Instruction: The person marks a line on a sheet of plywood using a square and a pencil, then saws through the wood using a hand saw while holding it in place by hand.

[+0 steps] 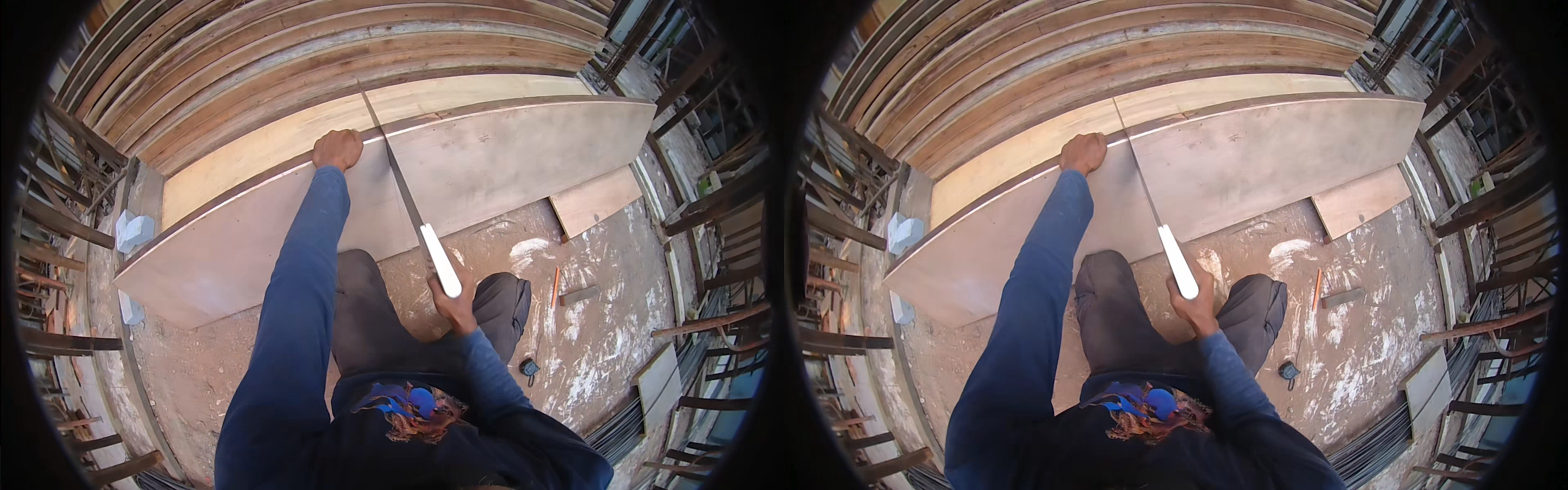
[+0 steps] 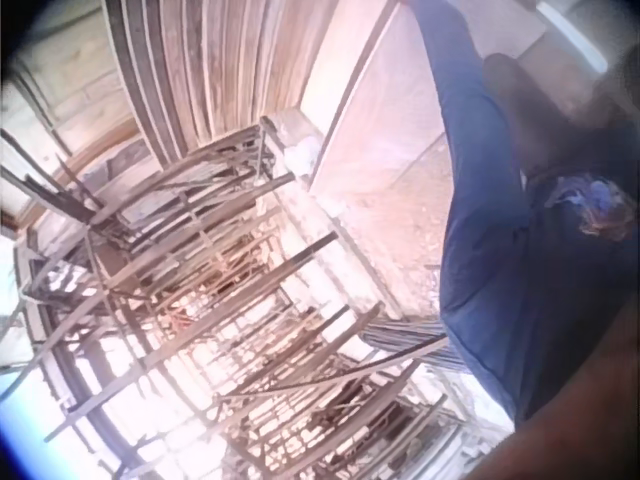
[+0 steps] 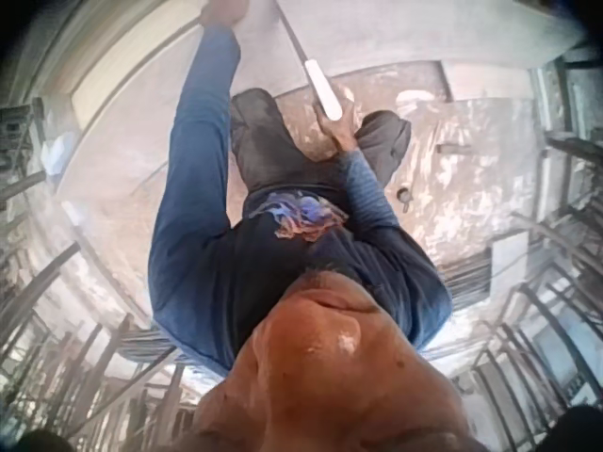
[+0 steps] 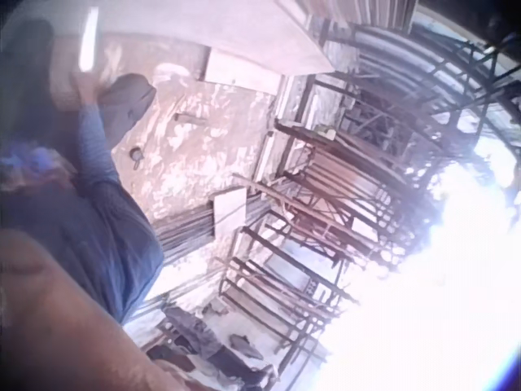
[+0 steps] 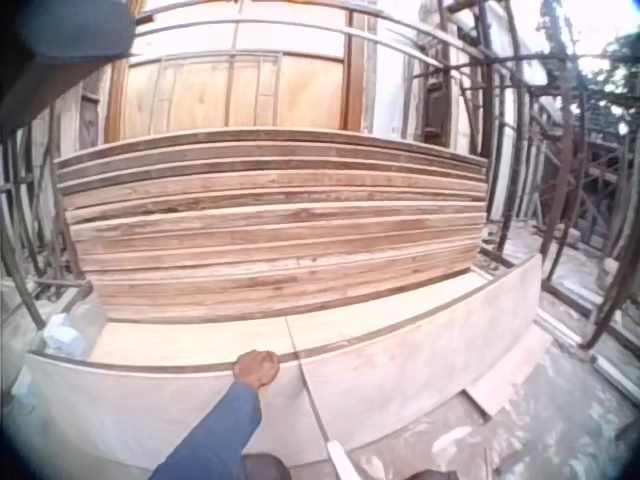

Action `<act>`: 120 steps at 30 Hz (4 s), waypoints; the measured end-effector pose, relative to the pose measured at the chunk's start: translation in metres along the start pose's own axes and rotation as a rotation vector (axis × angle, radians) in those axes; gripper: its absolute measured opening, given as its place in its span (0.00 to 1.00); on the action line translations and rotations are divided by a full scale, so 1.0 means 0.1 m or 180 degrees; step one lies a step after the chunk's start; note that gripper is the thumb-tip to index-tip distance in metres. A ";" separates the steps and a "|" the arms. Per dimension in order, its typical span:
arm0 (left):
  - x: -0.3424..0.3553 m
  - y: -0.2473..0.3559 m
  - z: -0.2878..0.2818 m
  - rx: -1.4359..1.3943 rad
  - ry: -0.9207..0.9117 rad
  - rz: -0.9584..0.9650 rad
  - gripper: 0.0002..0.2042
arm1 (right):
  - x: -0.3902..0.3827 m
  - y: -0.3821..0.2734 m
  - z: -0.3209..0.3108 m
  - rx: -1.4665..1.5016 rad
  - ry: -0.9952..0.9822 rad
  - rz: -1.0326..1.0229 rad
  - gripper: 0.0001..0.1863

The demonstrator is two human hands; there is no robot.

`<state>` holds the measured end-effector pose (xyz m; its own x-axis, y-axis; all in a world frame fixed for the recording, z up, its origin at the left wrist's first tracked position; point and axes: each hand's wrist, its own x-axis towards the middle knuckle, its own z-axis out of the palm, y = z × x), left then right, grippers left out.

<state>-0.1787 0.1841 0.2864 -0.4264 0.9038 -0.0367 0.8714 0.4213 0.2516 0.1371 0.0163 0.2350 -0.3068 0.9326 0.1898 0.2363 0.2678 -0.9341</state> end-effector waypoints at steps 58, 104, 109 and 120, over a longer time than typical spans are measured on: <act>1.82 -0.88 0.87 -0.0218 -0.1173 -0.0171 0.28 | 1.68 0.14 0.98 -0.0058 -0.0094 0.0385 0.30; 1.52 -0.76 0.63 -0.0081 -0.0883 -0.0179 0.28 | 0.73 -0.08 0.26 0.0023 -0.0235 0.0152 0.24; 1.57 -0.76 0.64 -0.0120 -0.1085 -0.0012 0.27 | 1.94 -0.06 1.00 -0.0180 -0.0051 0.0600 0.26; 1.56 -0.83 0.68 -0.0235 -0.1054 -0.0363 0.28 | 0.42 -0.29 0.08 0.0098 -0.0320 0.0587 0.27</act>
<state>-0.3014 0.2954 0.1941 -0.4074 0.8318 -0.3771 0.7977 0.5251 0.2964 0.1095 0.0460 0.2673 -0.3519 0.9359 -0.0149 0.2691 0.0860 -0.9593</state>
